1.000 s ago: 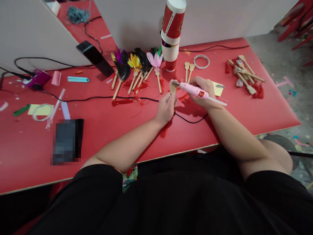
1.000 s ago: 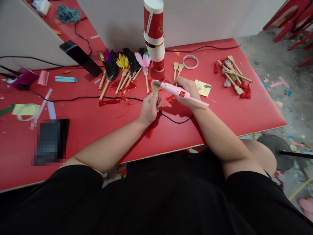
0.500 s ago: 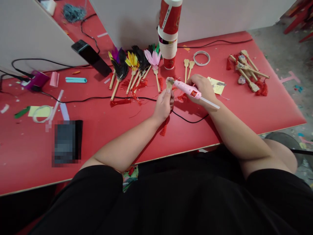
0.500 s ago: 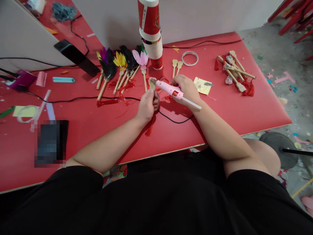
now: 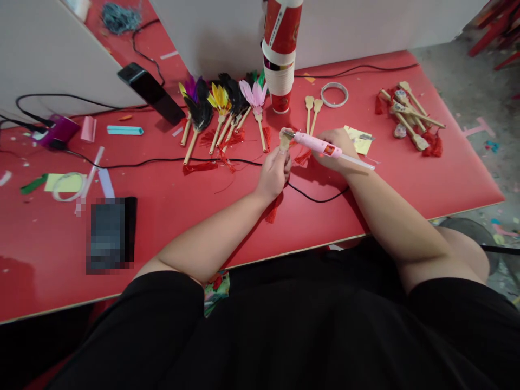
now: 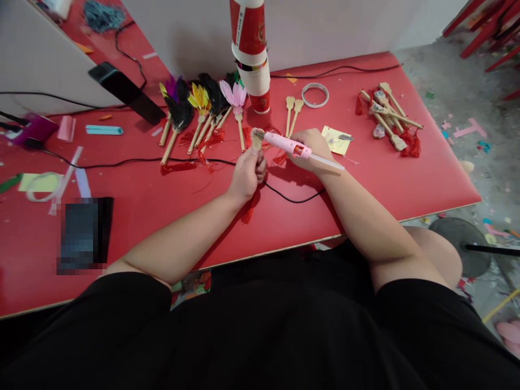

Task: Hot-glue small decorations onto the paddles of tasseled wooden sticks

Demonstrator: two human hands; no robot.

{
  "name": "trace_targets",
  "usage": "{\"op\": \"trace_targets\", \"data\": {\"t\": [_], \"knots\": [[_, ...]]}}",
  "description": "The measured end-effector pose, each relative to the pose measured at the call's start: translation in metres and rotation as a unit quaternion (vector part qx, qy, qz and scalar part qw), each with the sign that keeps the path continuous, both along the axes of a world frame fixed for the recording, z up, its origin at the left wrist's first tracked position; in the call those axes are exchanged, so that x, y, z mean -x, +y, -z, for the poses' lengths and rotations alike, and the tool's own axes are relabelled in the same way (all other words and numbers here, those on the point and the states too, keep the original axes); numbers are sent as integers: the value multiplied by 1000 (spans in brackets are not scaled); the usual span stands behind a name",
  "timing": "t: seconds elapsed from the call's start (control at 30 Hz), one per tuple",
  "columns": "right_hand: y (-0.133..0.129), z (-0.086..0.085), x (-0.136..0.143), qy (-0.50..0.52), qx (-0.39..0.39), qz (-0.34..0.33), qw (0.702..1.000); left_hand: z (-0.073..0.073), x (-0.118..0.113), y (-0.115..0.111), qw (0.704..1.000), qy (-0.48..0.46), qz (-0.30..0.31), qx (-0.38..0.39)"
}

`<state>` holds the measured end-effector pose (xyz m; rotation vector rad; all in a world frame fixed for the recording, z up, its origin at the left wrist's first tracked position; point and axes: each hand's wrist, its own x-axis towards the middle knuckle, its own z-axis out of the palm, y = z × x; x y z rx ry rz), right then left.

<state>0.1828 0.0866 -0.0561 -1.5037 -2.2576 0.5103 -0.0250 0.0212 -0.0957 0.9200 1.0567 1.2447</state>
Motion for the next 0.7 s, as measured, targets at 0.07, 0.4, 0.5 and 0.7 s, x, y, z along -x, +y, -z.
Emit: {"op": "trace_targets", "data": {"t": [0.07,0.4,0.5,0.7], "knots": [[2,0,-2,-7,-8,-4,1000,-1,-1,0,1000,-6,-1,8],[16,11,-4,-5,-48,16,999,-3,-5,-2,1000,7,-21,-7],[16,14,-4,-9,-62,10,998,-4,-4,-5,999,19,-33,-21],[13,13,-4,-25,-72,7,997,-3,-2,-8,996,39,-39,-67]]}}
